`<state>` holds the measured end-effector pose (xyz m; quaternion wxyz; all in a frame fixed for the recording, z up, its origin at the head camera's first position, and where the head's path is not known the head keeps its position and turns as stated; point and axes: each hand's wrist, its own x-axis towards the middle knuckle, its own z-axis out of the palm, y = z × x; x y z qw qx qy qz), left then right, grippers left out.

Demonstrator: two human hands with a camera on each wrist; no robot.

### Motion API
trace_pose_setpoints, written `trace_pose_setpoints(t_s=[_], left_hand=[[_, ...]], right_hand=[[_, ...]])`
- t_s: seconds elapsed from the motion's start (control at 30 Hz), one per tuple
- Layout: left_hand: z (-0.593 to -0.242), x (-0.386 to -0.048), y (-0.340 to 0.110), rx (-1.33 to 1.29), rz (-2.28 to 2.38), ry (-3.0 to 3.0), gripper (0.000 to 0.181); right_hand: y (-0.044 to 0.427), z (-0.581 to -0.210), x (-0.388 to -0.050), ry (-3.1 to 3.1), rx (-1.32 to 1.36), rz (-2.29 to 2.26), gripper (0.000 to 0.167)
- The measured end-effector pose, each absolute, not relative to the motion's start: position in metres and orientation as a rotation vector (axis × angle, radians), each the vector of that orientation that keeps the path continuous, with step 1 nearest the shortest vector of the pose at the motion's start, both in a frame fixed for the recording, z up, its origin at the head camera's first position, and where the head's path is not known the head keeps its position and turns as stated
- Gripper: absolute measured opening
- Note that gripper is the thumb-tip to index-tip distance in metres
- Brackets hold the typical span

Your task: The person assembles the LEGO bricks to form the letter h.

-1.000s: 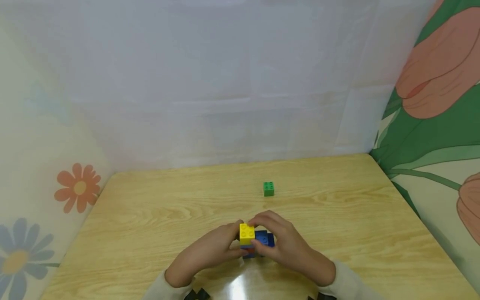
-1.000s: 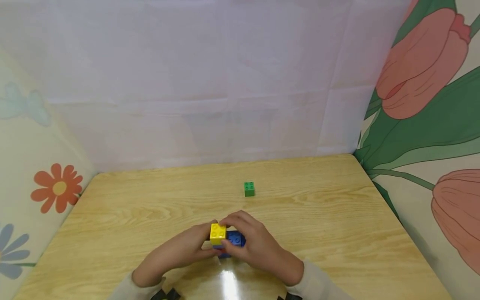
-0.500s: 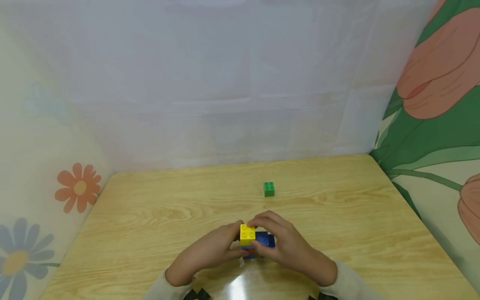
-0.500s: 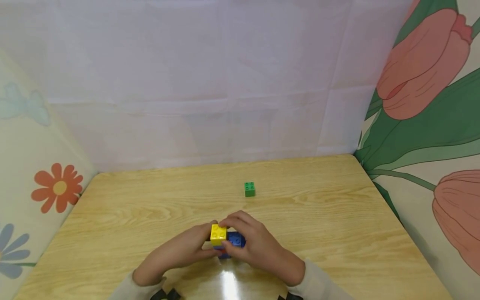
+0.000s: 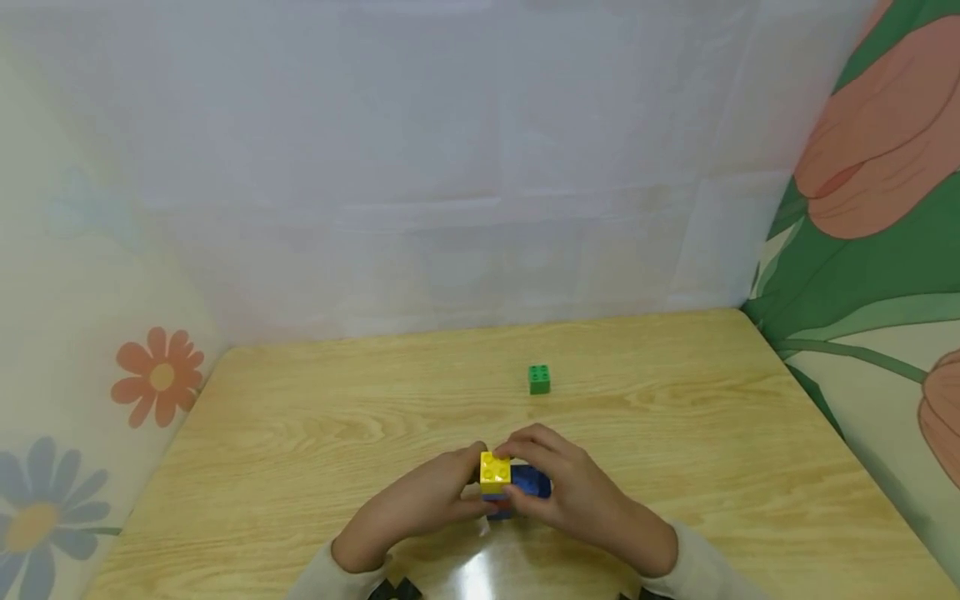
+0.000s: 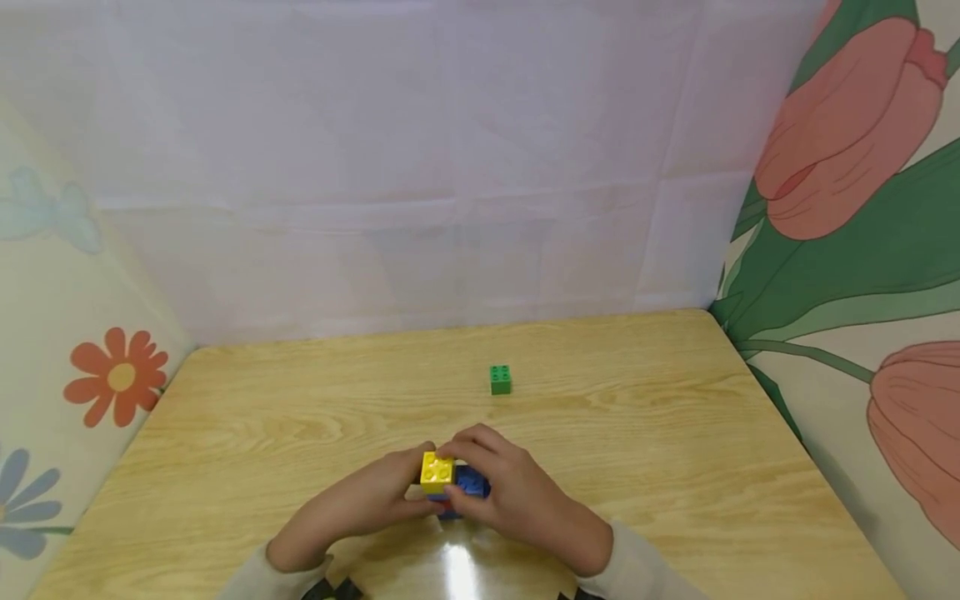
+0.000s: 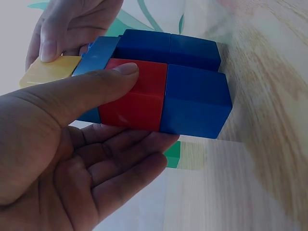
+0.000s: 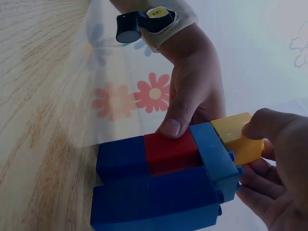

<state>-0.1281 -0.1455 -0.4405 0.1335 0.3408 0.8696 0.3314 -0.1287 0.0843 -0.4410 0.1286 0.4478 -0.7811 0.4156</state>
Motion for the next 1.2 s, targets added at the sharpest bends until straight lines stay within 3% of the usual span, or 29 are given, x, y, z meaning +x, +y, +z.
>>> trace_pose_setpoints(t_s=[1.2], left_hand=[[-0.4358,-0.1276,-0.1458,0.927,0.975,2.480,0.031]], right_hand=[[0.0852,-0.4418,-0.1319,-2.290,1.320,1.329,0.035]])
